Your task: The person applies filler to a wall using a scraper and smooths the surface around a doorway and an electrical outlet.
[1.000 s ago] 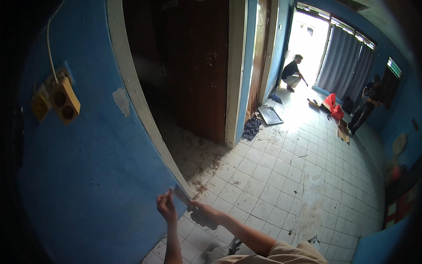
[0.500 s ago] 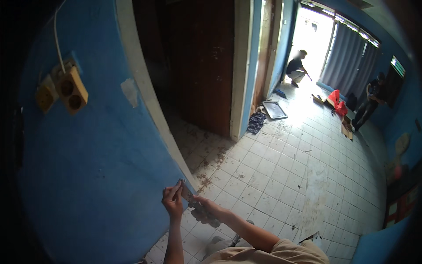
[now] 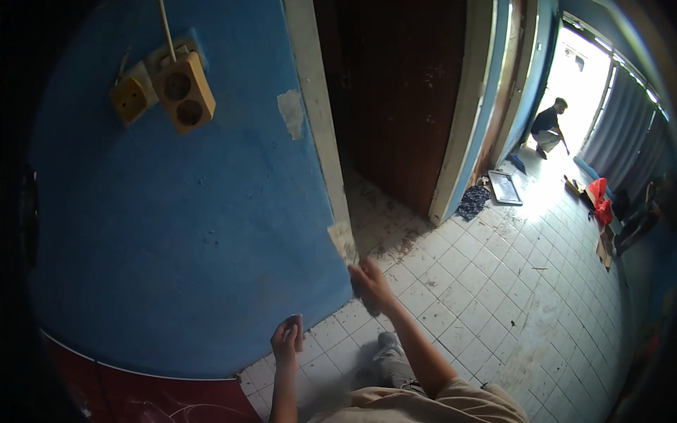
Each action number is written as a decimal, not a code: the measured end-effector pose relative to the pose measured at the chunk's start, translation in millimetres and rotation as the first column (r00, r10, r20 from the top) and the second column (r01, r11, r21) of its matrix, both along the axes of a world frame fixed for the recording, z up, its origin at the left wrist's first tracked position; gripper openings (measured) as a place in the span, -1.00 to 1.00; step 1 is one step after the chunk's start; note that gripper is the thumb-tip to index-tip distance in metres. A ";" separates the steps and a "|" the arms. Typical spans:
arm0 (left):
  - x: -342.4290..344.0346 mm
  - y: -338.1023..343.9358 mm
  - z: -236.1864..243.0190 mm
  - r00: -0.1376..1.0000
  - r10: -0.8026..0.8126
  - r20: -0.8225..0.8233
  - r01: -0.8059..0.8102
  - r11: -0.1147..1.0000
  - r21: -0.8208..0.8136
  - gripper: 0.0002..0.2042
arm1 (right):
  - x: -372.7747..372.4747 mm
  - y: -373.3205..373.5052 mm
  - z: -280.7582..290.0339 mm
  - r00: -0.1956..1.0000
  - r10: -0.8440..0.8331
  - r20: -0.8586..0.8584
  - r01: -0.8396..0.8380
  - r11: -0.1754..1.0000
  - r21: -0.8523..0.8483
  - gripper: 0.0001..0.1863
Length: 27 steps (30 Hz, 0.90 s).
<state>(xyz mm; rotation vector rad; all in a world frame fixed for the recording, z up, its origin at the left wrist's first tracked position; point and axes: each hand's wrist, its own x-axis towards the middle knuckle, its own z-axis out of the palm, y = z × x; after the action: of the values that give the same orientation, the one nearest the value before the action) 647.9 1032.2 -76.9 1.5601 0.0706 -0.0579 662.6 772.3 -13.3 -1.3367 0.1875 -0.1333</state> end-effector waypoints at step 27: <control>167.0 -155.0 122.0 0.975 -0.222 0.023 0.222 0.950 -0.218 -0.72 | 222.6 -109.1 230.7 0.872 0.487 0.044 0.184 -0.243 -0.952 -0.79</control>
<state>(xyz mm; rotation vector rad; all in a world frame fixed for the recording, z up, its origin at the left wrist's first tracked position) 814.9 877.2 45.0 1.3406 -0.1081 -0.2371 885.3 663.2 217.3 -3.0249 -0.7804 -0.4227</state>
